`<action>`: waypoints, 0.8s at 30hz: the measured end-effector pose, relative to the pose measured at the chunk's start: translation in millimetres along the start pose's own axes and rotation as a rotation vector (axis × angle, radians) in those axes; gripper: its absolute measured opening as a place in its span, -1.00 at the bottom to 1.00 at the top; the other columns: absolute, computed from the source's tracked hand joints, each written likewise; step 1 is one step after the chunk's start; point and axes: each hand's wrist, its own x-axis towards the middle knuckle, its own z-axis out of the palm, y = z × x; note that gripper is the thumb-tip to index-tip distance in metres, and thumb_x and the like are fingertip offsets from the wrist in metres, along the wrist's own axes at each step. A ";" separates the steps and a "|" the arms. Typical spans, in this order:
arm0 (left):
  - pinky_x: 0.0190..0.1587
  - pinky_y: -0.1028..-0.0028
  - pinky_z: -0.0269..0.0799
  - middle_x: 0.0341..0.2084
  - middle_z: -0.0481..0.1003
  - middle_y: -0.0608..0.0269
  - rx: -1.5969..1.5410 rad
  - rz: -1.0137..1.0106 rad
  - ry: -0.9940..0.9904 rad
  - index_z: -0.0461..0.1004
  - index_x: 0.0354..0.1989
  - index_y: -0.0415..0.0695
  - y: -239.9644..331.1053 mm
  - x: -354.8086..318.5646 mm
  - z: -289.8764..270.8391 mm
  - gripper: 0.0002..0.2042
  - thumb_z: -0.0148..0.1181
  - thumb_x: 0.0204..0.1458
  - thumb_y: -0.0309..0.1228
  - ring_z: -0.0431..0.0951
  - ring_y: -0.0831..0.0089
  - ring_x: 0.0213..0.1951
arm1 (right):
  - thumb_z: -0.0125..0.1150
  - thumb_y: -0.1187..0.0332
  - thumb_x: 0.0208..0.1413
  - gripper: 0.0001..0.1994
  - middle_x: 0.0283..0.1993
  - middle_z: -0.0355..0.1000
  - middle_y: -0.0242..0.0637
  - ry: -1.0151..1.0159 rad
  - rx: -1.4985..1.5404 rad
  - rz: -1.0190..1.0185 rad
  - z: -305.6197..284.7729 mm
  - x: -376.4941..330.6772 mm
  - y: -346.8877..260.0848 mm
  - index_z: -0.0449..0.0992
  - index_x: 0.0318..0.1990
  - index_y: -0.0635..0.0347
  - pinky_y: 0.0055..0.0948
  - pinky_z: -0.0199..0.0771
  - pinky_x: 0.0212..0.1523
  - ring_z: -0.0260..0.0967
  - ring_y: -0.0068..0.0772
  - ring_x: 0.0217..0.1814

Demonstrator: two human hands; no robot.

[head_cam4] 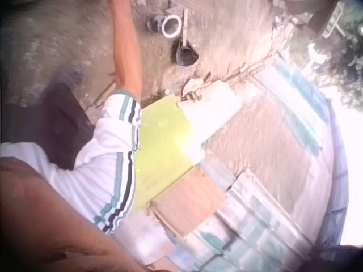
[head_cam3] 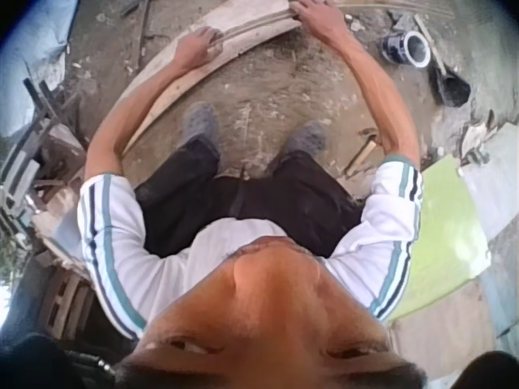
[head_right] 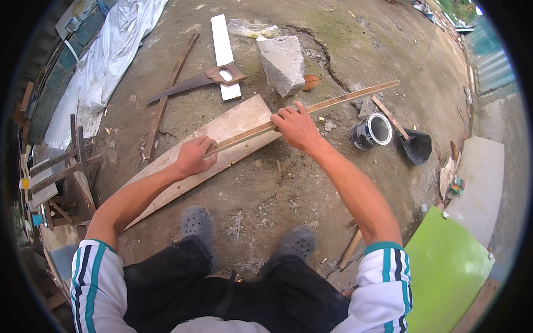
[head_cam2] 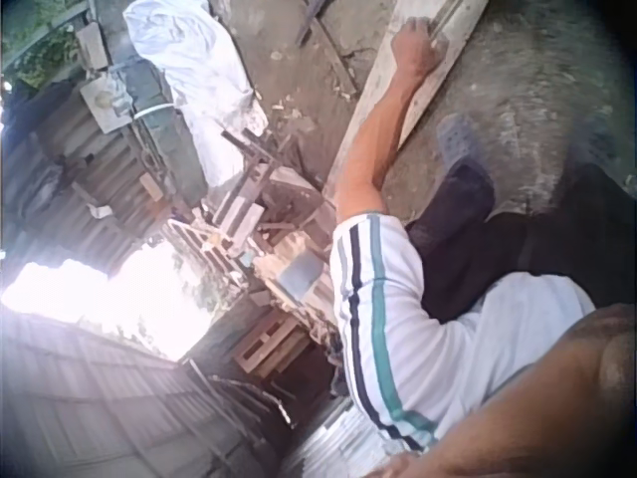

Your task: The person measures a white wooden strip using a small wooden ruler and a pencil. They repeatedly align the ruler, mark the wood, and reposition the pieces on a larger board.

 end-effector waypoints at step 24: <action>0.08 0.25 0.51 -0.06 0.53 -0.06 -1.031 -0.135 0.345 0.37 0.14 -0.32 25.6 151.9 -193.5 -0.20 0.01 0.19 0.32 0.54 0.18 0.07 | 0.24 0.13 0.23 -0.57 -0.11 0.58 -0.02 0.581 0.520 0.508 -254.2 254.2 -88.4 0.50 0.02 0.37 -0.13 0.52 -0.04 0.56 -0.09 -0.11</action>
